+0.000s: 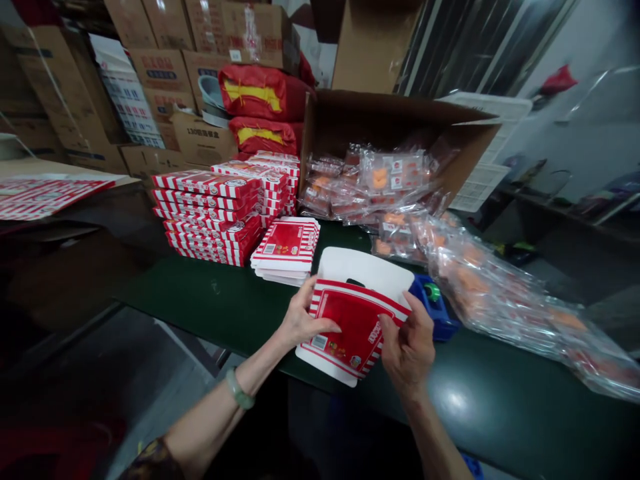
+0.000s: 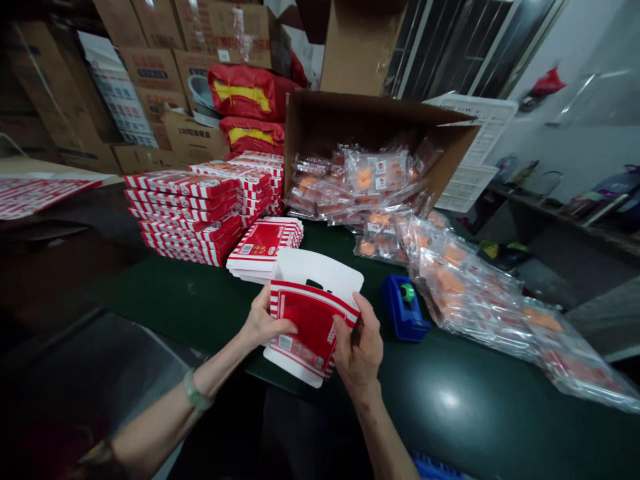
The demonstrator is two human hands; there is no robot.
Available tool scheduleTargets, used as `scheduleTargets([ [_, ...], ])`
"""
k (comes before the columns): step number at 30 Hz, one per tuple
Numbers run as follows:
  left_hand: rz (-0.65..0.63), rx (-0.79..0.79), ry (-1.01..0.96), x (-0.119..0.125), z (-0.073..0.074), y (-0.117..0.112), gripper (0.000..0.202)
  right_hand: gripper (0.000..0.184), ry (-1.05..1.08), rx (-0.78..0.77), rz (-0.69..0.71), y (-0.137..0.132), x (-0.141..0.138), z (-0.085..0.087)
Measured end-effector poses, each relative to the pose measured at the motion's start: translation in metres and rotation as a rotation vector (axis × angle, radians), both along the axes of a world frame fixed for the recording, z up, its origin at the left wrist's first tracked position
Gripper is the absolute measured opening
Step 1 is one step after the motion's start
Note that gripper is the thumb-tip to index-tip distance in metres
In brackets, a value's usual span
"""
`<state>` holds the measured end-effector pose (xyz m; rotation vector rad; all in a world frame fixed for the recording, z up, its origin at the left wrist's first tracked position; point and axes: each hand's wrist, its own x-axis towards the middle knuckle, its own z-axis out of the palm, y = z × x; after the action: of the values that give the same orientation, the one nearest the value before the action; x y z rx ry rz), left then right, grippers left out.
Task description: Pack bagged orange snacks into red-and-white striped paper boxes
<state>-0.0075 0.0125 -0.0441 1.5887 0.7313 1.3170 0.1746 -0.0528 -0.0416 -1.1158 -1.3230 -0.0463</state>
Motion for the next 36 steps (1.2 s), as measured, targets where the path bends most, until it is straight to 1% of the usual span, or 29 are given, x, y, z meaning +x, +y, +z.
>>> scheduleTargets([
  [2,0.099,0.082,-0.070,0.001,0.002,-0.004,0.098,0.052,-0.081,0.049,-0.016,-0.003,0.001,-0.003],
  [3,0.153,0.129,-0.083,0.001,0.004,-0.006,0.098,0.051,-0.112,0.061,-0.009,-0.003,0.001,-0.002],
  [4,0.202,0.173,-0.081,0.001,0.007,-0.008,0.093,0.049,-0.136,0.065,0.001,-0.003,0.002,-0.001],
  [6,0.272,0.244,-0.059,0.000,0.012,-0.012,0.076,0.045,-0.160,0.065,0.011,-0.001,0.003,0.004],
  [8,0.318,0.300,-0.058,0.000,0.016,-0.015,0.057,0.041,-0.172,0.054,0.020,0.001,0.003,0.010],
  [9,0.339,0.331,-0.071,0.001,0.018,-0.017,0.051,0.039,-0.180,0.050,0.023,0.002,0.003,0.013],
  [13,0.465,0.450,-0.141,0.005,0.021,-0.023,0.042,0.037,-0.231,0.061,0.037,0.003,0.004,0.019],
  [15,0.489,0.477,-0.126,0.005,0.025,-0.025,0.032,0.037,-0.239,0.078,0.051,0.002,0.004,0.021],
  [17,0.468,0.438,-0.118,0.003,0.031,-0.025,0.025,0.036,-0.247,0.080,0.062,0.002,0.006,0.024],
  [18,0.444,0.378,-0.128,0.001,0.035,-0.024,0.025,0.034,-0.252,0.079,0.065,0.002,0.006,0.025],
  [20,0.367,0.194,-0.184,-0.003,0.041,-0.020,0.029,0.029,-0.251,0.091,0.068,0.001,0.006,0.029],
  [22,0.272,0.018,-0.274,-0.005,0.046,-0.015,0.027,0.024,-0.187,0.106,0.085,0.000,0.003,0.033],
  [24,0.211,-0.084,-0.386,-0.006,0.050,-0.011,0.025,0.017,-0.031,0.069,0.179,-0.003,-0.001,0.038],
  [27,0.180,-0.144,-0.513,-0.003,0.055,-0.010,0.024,0.007,0.281,-0.078,0.401,-0.010,-0.006,0.048],
  [28,0.156,-0.158,-0.541,-0.002,0.057,-0.012,0.024,0.011,0.365,-0.130,0.467,-0.012,-0.006,0.053],
  [29,0.115,-0.175,-0.561,-0.002,0.059,-0.013,0.027,0.019,0.422,-0.178,0.518,-0.014,-0.005,0.058],
  [30,0.066,-0.199,-0.574,-0.002,0.062,-0.015,0.035,0.031,0.449,-0.236,0.559,-0.016,-0.004,0.063],
  [31,0.012,-0.225,-0.579,-0.003,0.065,-0.016,0.043,0.040,0.444,-0.300,0.591,-0.018,-0.001,0.068],
  [32,-0.041,-0.252,-0.576,-0.004,0.068,-0.017,0.048,0.045,0.412,-0.361,0.613,-0.019,0.002,0.072],
  [33,-0.082,-0.275,-0.564,-0.006,0.070,-0.017,0.048,0.044,0.366,-0.414,0.621,-0.019,0.004,0.077],
  [35,-0.104,-0.283,-0.532,-0.009,0.073,-0.016,0.033,0.028,0.283,-0.460,0.596,-0.020,0.009,0.083],
  [36,-0.092,-0.259,-0.518,-0.009,0.073,-0.016,0.024,0.019,0.241,-0.444,0.569,-0.020,0.009,0.086],
])
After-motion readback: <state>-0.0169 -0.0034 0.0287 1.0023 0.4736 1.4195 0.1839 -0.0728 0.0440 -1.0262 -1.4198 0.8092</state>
